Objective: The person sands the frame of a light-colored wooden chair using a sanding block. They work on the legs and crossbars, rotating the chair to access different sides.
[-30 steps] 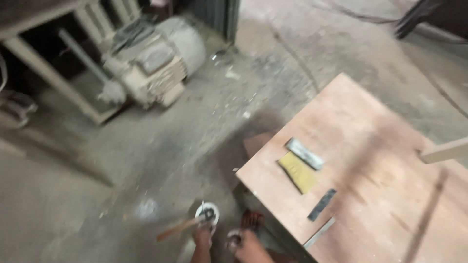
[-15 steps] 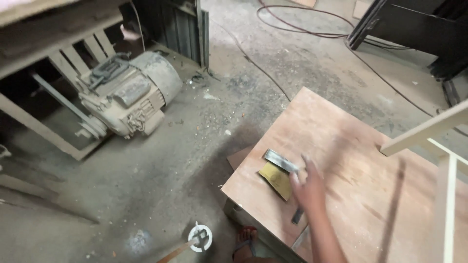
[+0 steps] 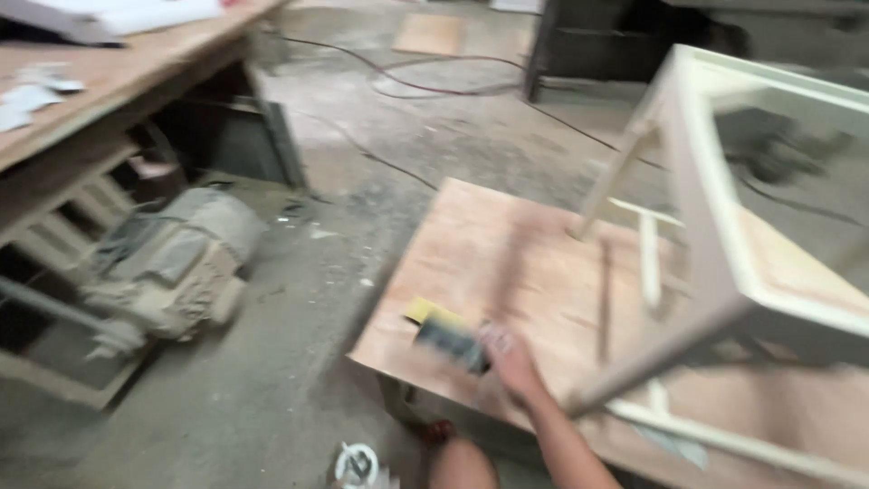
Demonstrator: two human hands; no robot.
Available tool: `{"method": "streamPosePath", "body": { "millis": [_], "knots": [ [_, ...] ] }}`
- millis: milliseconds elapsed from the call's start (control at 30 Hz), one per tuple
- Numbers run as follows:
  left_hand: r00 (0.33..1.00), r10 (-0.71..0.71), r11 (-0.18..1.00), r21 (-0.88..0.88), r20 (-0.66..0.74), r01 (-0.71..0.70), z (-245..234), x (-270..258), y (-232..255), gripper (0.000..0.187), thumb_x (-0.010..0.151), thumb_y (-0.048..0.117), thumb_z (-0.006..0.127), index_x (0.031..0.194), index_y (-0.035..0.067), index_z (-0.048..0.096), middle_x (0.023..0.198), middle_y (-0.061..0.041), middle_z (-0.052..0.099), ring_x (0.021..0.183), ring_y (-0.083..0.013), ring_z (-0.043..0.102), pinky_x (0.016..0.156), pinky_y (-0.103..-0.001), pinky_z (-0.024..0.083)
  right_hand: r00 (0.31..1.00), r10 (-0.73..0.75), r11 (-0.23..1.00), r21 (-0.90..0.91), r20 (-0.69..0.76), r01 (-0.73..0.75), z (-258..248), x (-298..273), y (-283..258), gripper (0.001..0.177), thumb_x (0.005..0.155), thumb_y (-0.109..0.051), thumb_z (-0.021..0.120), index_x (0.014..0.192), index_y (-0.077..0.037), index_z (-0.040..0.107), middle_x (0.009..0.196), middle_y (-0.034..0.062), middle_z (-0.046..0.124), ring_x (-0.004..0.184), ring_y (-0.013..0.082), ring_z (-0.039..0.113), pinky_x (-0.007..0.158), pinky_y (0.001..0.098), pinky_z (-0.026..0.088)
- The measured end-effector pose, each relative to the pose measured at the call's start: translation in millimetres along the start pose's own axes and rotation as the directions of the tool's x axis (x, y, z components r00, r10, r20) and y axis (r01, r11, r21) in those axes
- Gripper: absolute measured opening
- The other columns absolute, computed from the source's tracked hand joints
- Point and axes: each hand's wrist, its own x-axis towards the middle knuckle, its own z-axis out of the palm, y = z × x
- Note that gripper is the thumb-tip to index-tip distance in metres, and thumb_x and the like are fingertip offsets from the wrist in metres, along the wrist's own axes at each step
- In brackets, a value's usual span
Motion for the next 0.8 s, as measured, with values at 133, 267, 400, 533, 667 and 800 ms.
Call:
{"method": "streamPosePath", "body": {
  "millis": [133,267,400,533,667,800],
  "knots": [
    [0.850,0.076,0.605,0.653,0.521,-0.455,164.5,-266.6,85.8,0.083,0.063,0.010,0.086,0.142,0.022,0.062,0.092,-0.011,0.084,0.042,-0.0158,0.061,0.043,-0.029,0.061,0.907,-0.213,0.977,0.101,0.365,0.188,-56.0,-148.9,-70.9,0.038,0.106,-0.038,0.048,0.084,-0.013,0.066,0.080,-0.0045,0.066,0.075,0.0093,0.058,0.071,0.0275,0.048],
    [0.746,0.118,0.448,0.635,0.656,-0.629,170.8,-251.0,-5.4,0.019,0.071,0.020,0.090,0.087,0.009,0.088,0.051,-0.009,0.078,0.039,-0.0131,0.071,0.041,-0.026,0.060,0.953,-0.088,0.995,0.072,0.290,0.070,-132.4,-232.5,-69.6,0.041,0.106,-0.039,0.047,0.088,-0.008,0.068,0.085,0.0012,0.070,0.079,0.0113,0.062,0.076,0.0267,0.050],
    [0.792,0.091,0.440,0.689,0.604,-0.576,165.8,-243.1,-95.1,0.056,0.061,0.031,0.098,0.110,0.019,0.074,0.074,0.000,0.078,0.062,-0.0076,0.070,0.057,-0.023,0.059,0.910,0.315,0.947,-0.149,0.269,-0.284,-175.5,-283.1,-23.3,0.017,0.094,-0.033,0.077,0.092,-0.017,0.072,0.083,-0.0084,0.069,0.079,0.0021,0.061,0.073,0.0221,0.047],
    [0.823,-0.102,0.568,0.712,0.559,-0.413,169.4,-272.1,-147.6,0.100,0.067,0.041,0.090,0.155,0.039,0.043,0.144,-0.010,0.068,0.143,-0.0142,0.058,0.098,-0.033,0.062,0.843,0.533,0.829,-0.238,0.067,-0.506,-190.3,-309.6,-7.8,0.017,0.096,-0.041,0.071,0.094,-0.024,0.072,0.076,-0.0047,0.066,0.072,0.0056,0.061,0.071,0.0201,0.045],
    [0.824,-0.010,0.649,0.630,0.566,-0.425,176.4,-271.1,-163.5,0.085,0.068,0.036,0.085,0.148,0.028,0.058,0.119,-0.015,0.084,0.115,-0.0168,0.076,0.099,-0.027,0.056,0.793,0.498,0.867,-0.200,0.351,-0.456,-200.6,-312.6,-62.9,0.025,0.097,-0.048,0.059,0.107,-0.028,0.071,0.095,-0.0085,0.068,0.093,-0.0007,0.060,0.087,0.0183,0.044],
    [0.798,-0.082,0.693,0.610,0.597,-0.384,181.9,-287.5,-130.2,0.068,0.077,0.008,0.074,0.143,0.018,0.064,0.087,-0.014,0.077,0.064,-0.0189,0.067,0.063,-0.028,0.053,0.920,0.385,0.848,-0.423,0.079,-0.318,-260.4,-272.8,-62.4,0.058,0.082,-0.045,0.082,0.131,-0.022,0.061,0.134,-0.0039,0.064,0.125,0.0102,0.058,0.110,0.0290,0.045]
  ]
}}
